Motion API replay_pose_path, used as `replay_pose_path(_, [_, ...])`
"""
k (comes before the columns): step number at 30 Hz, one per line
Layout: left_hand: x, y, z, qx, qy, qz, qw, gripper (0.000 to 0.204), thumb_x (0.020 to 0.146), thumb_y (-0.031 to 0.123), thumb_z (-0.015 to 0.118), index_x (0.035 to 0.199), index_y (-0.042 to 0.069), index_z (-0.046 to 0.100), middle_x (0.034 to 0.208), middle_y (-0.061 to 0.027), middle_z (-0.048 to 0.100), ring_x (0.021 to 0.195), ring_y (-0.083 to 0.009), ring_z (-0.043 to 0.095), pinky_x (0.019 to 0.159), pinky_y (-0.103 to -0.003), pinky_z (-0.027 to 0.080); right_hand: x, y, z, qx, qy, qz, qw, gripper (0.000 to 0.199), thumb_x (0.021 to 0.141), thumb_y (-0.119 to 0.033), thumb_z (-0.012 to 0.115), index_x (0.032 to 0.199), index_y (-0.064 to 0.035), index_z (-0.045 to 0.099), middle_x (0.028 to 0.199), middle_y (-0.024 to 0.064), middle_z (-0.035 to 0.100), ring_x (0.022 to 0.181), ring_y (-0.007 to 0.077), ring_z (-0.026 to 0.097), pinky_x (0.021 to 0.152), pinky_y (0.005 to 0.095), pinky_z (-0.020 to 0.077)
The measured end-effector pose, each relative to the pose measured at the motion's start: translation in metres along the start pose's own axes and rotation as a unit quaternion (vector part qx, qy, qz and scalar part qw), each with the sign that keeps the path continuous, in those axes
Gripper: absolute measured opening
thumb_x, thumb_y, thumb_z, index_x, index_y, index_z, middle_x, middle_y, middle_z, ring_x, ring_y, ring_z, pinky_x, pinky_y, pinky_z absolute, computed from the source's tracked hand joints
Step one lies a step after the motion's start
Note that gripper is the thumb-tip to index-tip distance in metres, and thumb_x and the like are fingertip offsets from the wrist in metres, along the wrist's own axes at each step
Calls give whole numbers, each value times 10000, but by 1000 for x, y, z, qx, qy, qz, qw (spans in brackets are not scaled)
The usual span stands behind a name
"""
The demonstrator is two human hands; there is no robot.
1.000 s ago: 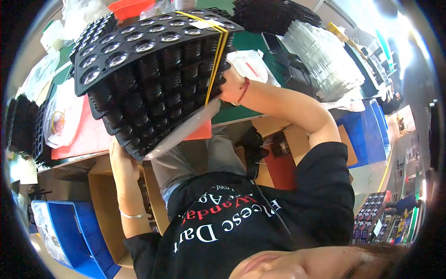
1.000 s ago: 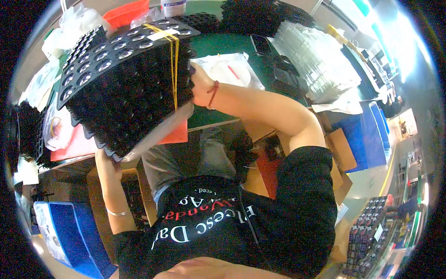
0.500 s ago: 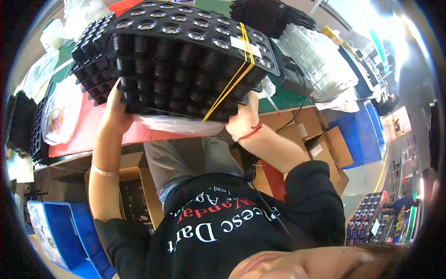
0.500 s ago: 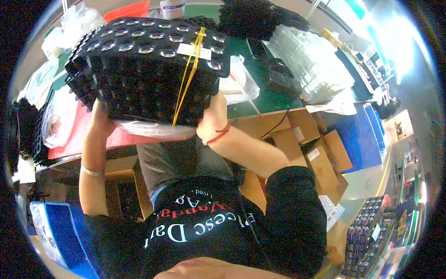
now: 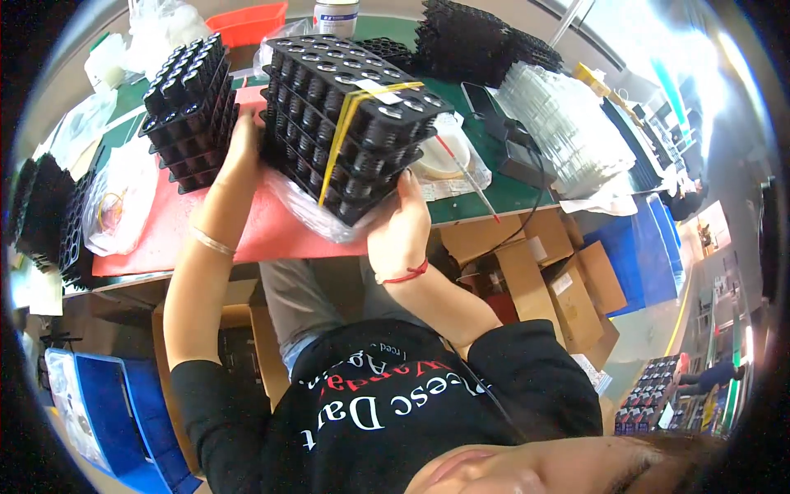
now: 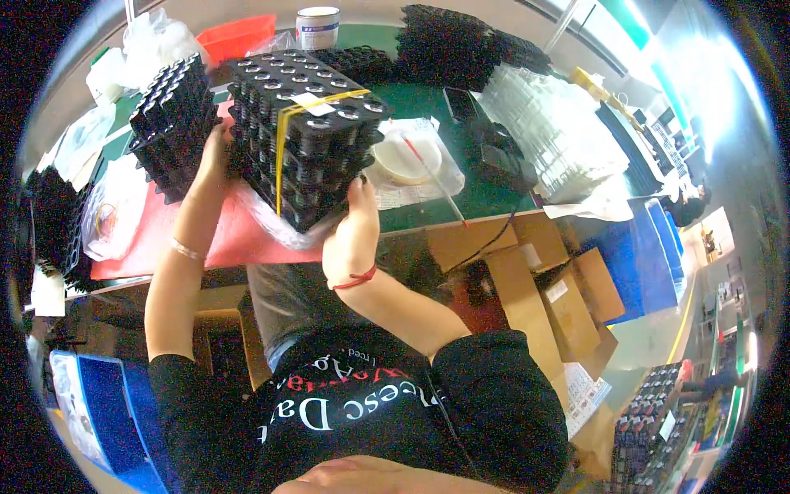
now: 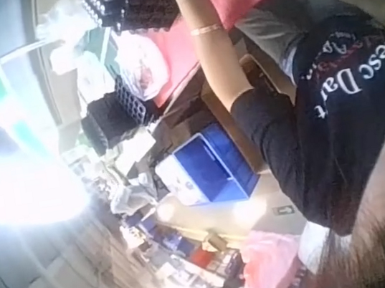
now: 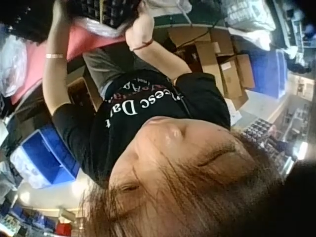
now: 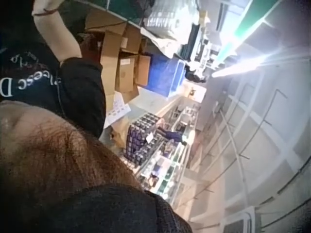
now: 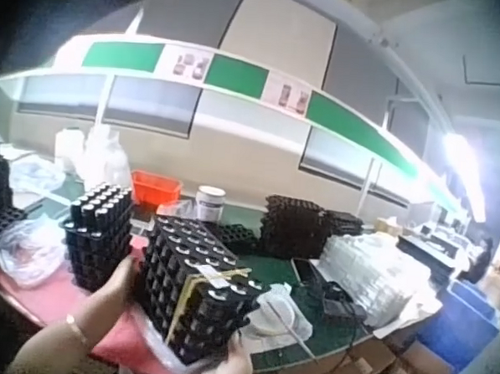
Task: Packaging and securing light components into plastic trays using rubber bands.
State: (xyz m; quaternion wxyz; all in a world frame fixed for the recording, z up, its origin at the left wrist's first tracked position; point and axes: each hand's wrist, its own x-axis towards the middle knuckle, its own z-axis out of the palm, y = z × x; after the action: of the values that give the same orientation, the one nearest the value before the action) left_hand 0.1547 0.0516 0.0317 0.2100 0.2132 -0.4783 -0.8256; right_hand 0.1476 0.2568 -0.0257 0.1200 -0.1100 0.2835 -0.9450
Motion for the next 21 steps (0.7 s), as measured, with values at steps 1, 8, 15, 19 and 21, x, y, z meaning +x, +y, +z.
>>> replay_pose_path(1, [14, -8, -7, -15, 23, 19, 999, 599, 893, 517, 379, 1197, 44, 585, 1181, -128, 617, 1094, -263, 566, 994, -388, 406, -5, 1, 8, -56, -30, -41, 997, 373, 1001, -210, 394, 1275, 26, 487, 1260, 80, 529, 1139, 175, 476, 1025, 323, 317])
replay_pose_path(8, [43, -8, 6, -113, 25, 77, 990, 425, 983, 291, 356, 1246, 7, 532, 1175, -158, 617, 1016, -281, 628, 930, -421, 503, -24, -6, 36, -111, -53, -41, 992, 356, 987, -134, 428, 1312, 11, 427, 1290, 73, 494, 1190, 159, 452, 1046, 318, 298])
replay_pose_path(15, [100, -27, -29, -157, -142, 207, 955, 404, 993, 291, 349, 1209, 17, 553, 1118, -131, 641, 932, -274, 648, 821, -386, 536, -35, 2, 32, -144, -80, 27, 986, 440, 951, -48, 410, 1382, 6, 340, 1327, 85, 481, 1228, 178, 433, 1069, 335, 273])
replay_pose_path(19, [90, -24, -31, -105, -106, 228, 962, 408, 996, 295, 352, 1225, 17, 542, 1125, -129, 639, 943, -272, 647, 831, -388, 533, -32, 1, 23, -131, -123, 47, 983, 572, 939, -80, 471, 1449, 8, 227, 1416, 107, 323, 1326, 202, 308, 1124, 327, 196])
replay_pose_path(21, [83, -23, -31, -78, -90, 238, 964, 410, 997, 297, 354, 1233, 17, 537, 1128, -129, 637, 948, -270, 647, 836, -388, 531, -33, -1, 22, -177, -133, 52, 974, 624, 912, -54, 487, 1462, 3, 197, 1411, 105, 305, 1289, 198, 339, 1102, 319, 231])
